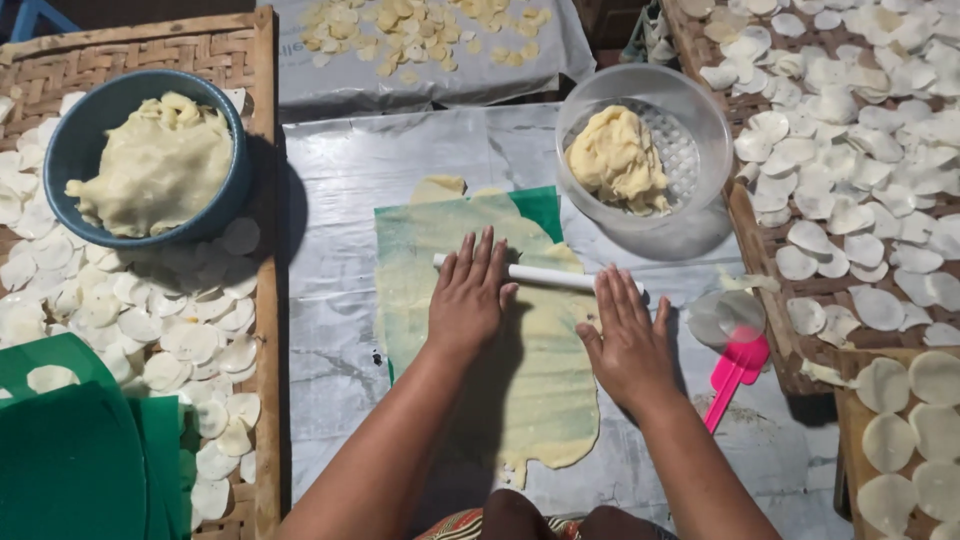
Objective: Roll out dough into thin sheets using a rolling pin for snack production.
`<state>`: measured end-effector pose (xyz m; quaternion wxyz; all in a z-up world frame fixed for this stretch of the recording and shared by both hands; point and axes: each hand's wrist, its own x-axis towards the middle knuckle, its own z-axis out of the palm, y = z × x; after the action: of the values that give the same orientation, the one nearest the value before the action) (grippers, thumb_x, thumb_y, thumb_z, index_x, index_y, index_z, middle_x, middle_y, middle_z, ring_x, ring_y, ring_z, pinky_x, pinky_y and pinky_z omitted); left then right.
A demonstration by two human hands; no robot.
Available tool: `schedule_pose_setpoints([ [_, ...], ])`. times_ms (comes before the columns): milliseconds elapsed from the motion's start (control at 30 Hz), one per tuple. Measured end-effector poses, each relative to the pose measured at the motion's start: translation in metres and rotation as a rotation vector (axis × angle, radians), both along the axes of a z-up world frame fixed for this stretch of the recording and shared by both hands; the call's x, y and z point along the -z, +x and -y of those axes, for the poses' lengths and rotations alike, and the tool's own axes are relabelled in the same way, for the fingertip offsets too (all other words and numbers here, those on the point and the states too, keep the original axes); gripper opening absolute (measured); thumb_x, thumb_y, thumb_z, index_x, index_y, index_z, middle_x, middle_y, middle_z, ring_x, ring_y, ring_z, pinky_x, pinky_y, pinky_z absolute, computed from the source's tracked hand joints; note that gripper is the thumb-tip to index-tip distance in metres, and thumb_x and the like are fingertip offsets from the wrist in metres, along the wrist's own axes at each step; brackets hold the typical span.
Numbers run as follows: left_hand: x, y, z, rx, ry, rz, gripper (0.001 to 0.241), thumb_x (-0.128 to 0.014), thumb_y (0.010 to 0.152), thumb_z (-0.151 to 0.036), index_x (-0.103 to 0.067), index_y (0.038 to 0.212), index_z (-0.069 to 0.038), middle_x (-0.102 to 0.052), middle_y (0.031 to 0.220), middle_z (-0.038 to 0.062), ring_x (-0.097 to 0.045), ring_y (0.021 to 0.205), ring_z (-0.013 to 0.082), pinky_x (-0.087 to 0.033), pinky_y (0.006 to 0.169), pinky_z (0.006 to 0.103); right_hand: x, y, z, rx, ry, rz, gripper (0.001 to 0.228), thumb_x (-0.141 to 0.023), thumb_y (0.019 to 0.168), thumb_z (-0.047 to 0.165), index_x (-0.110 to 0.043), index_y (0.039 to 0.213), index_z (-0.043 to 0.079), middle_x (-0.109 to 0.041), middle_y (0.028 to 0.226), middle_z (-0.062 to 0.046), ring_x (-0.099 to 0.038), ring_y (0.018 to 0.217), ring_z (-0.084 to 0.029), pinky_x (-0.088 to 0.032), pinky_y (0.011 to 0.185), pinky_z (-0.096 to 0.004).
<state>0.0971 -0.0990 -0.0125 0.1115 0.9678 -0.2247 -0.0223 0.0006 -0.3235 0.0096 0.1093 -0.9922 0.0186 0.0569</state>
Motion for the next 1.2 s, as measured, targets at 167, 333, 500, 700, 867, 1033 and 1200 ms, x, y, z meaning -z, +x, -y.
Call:
schedule_pose_setpoints([
  [167,0.009,-0.029,-0.011,0.020,0.023,-0.024,0.067,-0.032,0.106,-0.048,-0.026,0.164,-0.015,-0.022,0.171,0.011,-0.018,0.157,0.0317,-0.014,0.126,0.0480,0.001,-0.020,-0.003,-0.001,-0.038,-0.007,0.071,-0.027,0.107,0.056,-0.020,0.165,0.015,-0.017,0.173,-0.006,-0.014,0.159,-0.024,-0.006,0.120,-0.069],
  [333,0.017,-0.002,-0.006,0.021,-0.003,-0.006,0.066,-0.034,0.106,-0.048,-0.027,0.163,-0.016,-0.021,0.172,0.010,-0.018,0.158,0.0320,-0.015,0.127,0.0483,0.009,0.005,-0.004,0.022,-0.065,-0.004,0.074,-0.032,0.106,0.057,-0.021,0.164,0.013,-0.018,0.173,-0.008,-0.014,0.159,-0.025,-0.006,0.120,-0.071],
  [500,0.015,0.031,0.010,-0.028,-0.052,0.041,0.064,-0.033,0.107,-0.048,-0.031,0.162,-0.017,-0.025,0.171,0.012,-0.020,0.158,0.0345,-0.015,0.128,0.0487,-0.010,0.030,-0.003,0.049,-0.042,-0.055,0.078,-0.027,0.106,0.062,-0.017,0.165,0.012,-0.015,0.173,-0.010,-0.011,0.160,-0.027,-0.008,0.122,-0.070],
  [700,0.006,-0.011,-0.008,0.014,-0.028,-0.012,0.064,-0.036,0.106,-0.049,-0.036,0.159,-0.014,-0.033,0.167,0.012,-0.026,0.155,0.0361,-0.021,0.125,0.0511,-0.007,-0.012,-0.004,0.045,-0.005,-0.053,0.068,-0.037,0.106,0.049,-0.025,0.163,0.015,-0.021,0.172,-0.008,-0.019,0.158,-0.027,-0.008,0.120,-0.072],
  [867,-0.006,0.031,0.003,-0.134,-0.246,0.275,0.049,-0.048,0.107,-0.037,-0.054,0.149,-0.011,-0.046,0.160,0.016,-0.038,0.150,0.0375,-0.020,0.124,0.0573,0.058,0.058,0.030,0.231,-0.083,0.475,0.037,-0.039,0.115,0.046,-0.064,0.104,0.022,-0.064,0.104,0.002,-0.067,0.104,-0.024,-0.037,0.112,-0.058],
  [1033,-0.017,0.035,0.009,-0.163,-0.035,-0.062,0.068,-0.027,0.107,-0.048,-0.020,0.166,-0.013,-0.011,0.174,0.015,-0.005,0.161,0.0329,0.000,0.128,0.0560,0.042,0.057,-0.011,0.180,-0.103,0.272,0.068,-0.043,0.105,0.052,-0.044,0.154,0.005,-0.042,0.160,-0.016,-0.041,0.147,-0.034,-0.016,0.121,-0.069],
  [1200,-0.008,-0.007,-0.007,-0.140,0.008,-0.128,0.069,-0.024,0.107,-0.049,-0.021,0.164,-0.010,-0.013,0.173,0.015,-0.009,0.160,0.0339,-0.010,0.128,0.0524,0.022,0.006,-0.025,0.100,-0.104,0.208,0.077,-0.046,0.101,0.052,-0.036,0.158,0.001,-0.033,0.167,-0.022,-0.028,0.155,-0.036,-0.018,0.122,-0.065],
])
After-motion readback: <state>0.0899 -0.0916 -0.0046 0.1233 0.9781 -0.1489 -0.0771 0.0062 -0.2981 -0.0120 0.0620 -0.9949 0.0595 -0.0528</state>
